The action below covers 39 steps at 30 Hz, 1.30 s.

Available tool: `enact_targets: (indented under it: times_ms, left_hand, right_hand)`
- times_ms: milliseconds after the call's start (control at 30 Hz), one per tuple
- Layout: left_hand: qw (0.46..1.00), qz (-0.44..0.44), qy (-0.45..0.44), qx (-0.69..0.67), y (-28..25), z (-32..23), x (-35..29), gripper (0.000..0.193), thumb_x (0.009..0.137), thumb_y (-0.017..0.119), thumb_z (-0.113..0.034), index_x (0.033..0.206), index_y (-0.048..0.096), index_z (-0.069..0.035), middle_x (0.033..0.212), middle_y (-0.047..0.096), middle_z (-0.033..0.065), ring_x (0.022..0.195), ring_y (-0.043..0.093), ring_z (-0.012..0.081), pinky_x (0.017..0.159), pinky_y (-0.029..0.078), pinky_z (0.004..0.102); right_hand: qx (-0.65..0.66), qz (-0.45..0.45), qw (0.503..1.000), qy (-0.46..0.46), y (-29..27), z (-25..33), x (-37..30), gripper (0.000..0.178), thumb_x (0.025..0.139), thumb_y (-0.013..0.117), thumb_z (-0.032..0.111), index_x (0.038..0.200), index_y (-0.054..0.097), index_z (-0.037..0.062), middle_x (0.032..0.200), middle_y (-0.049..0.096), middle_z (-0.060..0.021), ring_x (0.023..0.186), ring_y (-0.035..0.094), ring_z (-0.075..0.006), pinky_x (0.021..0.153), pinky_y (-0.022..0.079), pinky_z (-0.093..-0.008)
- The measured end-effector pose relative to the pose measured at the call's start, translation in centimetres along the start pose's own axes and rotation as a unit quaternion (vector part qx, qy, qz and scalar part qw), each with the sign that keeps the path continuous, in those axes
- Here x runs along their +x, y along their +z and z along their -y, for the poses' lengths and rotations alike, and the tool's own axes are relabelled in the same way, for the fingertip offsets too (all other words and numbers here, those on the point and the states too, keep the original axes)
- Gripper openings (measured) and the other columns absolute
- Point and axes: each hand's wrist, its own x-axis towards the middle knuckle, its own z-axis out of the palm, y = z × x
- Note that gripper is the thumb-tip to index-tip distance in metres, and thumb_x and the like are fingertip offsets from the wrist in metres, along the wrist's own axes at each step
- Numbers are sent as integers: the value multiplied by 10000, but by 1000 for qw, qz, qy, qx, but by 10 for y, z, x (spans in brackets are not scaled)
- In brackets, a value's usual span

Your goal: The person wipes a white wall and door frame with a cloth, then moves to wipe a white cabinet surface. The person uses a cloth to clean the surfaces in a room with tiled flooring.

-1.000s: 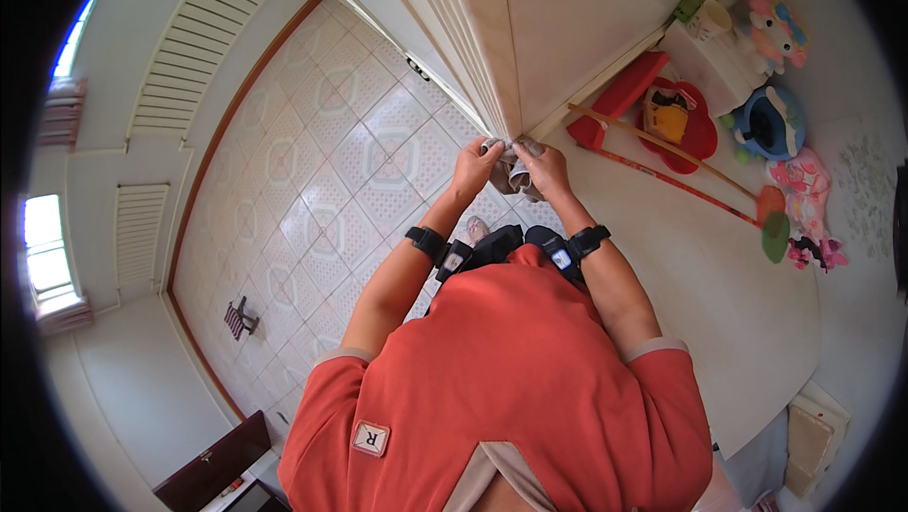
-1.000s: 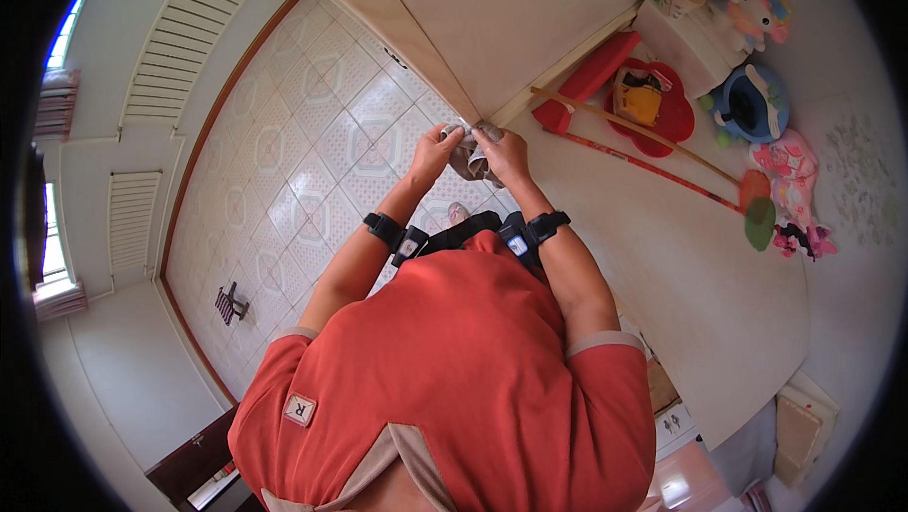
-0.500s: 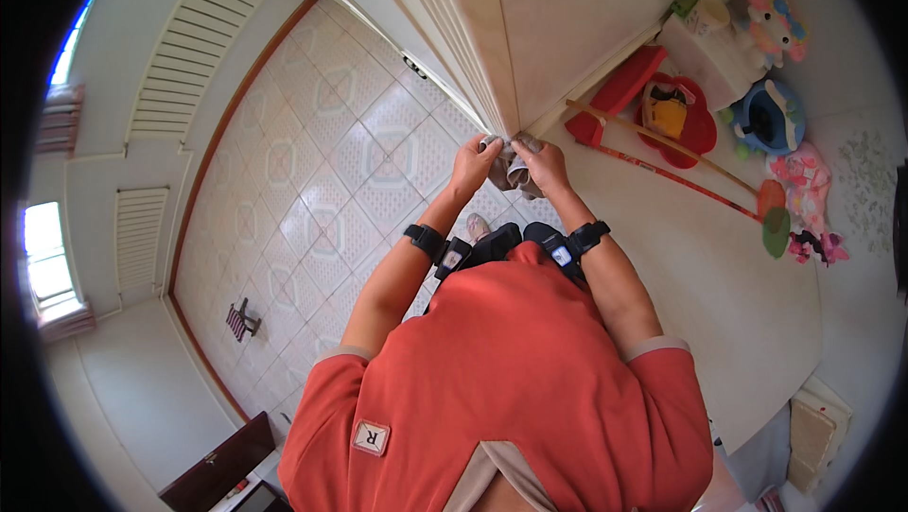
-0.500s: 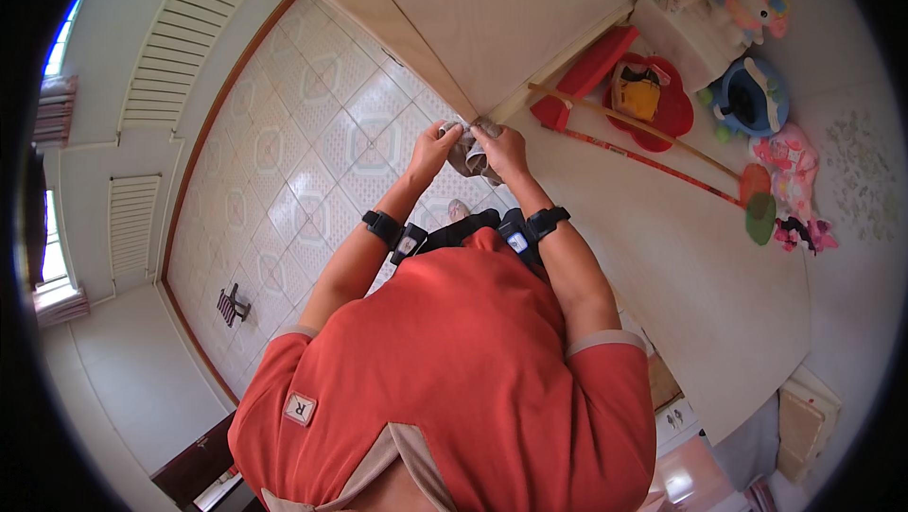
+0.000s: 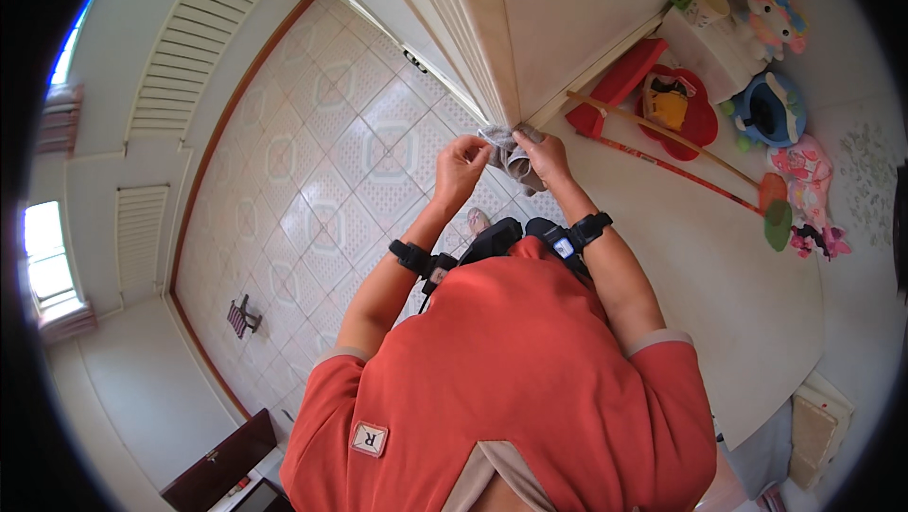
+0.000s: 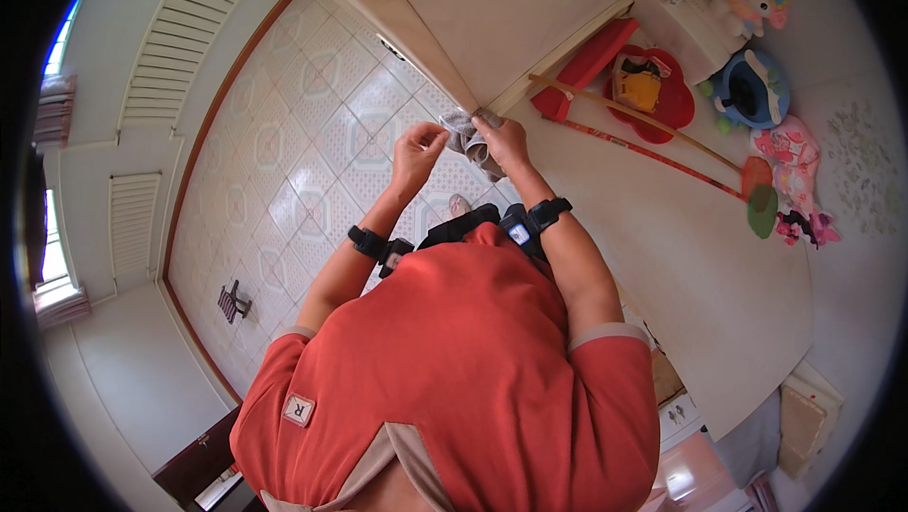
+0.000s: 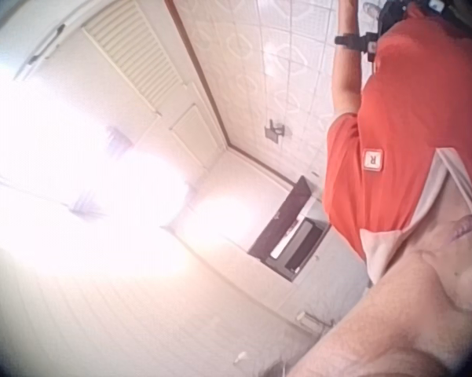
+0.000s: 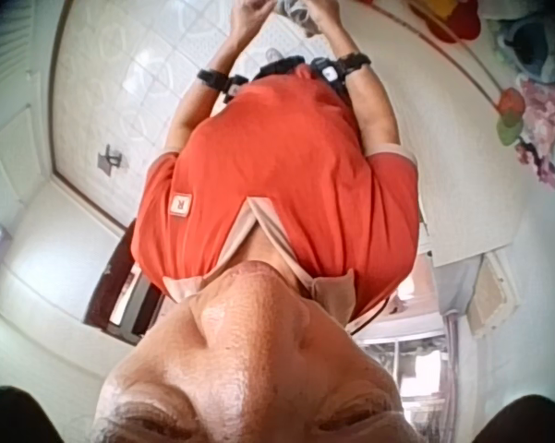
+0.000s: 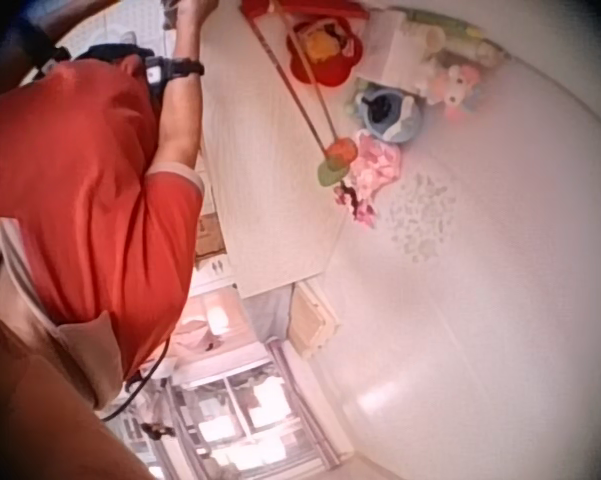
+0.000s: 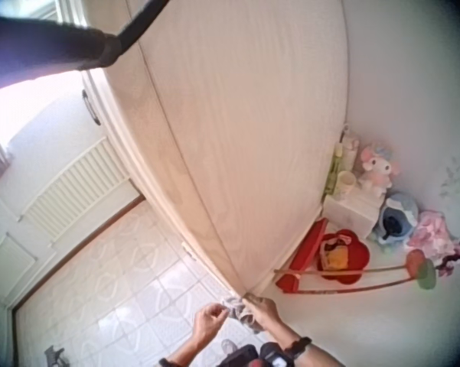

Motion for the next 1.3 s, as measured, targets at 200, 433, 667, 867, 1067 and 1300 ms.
enact_targets:
  times_ms: [200, 433, 667, 867, 1067, 1300]
  left_hand:
    - [986, 159, -56, -6, 13, -32, -18, 199, 897, 741, -202, 959, 733, -13, 619, 528, -55, 582, 411, 38, 495, 335, 257]
    - [987, 137, -18, 80, 26, -36, -11, 202, 859, 748, -218, 922, 730, -28, 587, 540, 15, 552, 450, 67, 495, 370, 289]
    - [989, 128, -37, 60, 19, -25, -15, 181, 865, 739, -191, 886, 727, -12, 628, 601, 7, 578, 489, 69, 526, 413, 295]
    - [986, 143, -82, 10, 5, -5, -13, 166, 878, 738, -177, 895, 737, -12, 715, 652, -30, 638, 518, 53, 573, 434, 258]
    - [980, 129, -145, -50, -15, 0, -17, 186, 874, 753, -217, 895, 750, -33, 728, 645, -37, 639, 520, 40, 564, 420, 231]
    - [951, 135, -236, -146, -41, -15, -22, 193, 884, 744, -255, 905, 730, -63, 669, 579, -56, 584, 477, 49, 534, 384, 221]
  right_hand:
    - [-21, 2, 1000, 14, -1, 10, -5, 409, 845, 708, 369, 918, 721, -33, 807, 717, -148, 741, 683, -239, 656, 518, -378]
    - [-15, 8, 1000, 25, 0, -2, 2, 372, 850, 722, 352, 919, 724, -14, 751, 672, -68, 634, 610, -157, 549, 492, -360]
    - [-17, 6, 1000, 15, 0, -2, 3, 355, 845, 734, 341, 926, 733, -5, 787, 691, -47, 682, 623, -130, 597, 497, -329]
    - [14, 31, 999, 35, -1, -10, 10, 450, 821, 721, 405, 900, 728, -38, 809, 729, -149, 748, 692, -216, 676, 520, -370]
    - [105, 85, 987, 82, -8, 7, 5, 381, 828, 757, 319, 948, 729, -42, 867, 723, -67, 763, 665, -145, 679, 510, -314]
    - [134, 104, 980, 105, -10, 4, 9, 331, 851, 758, 281, 985, 710, -17, 884, 717, -66, 740, 681, -147, 673, 534, -303]
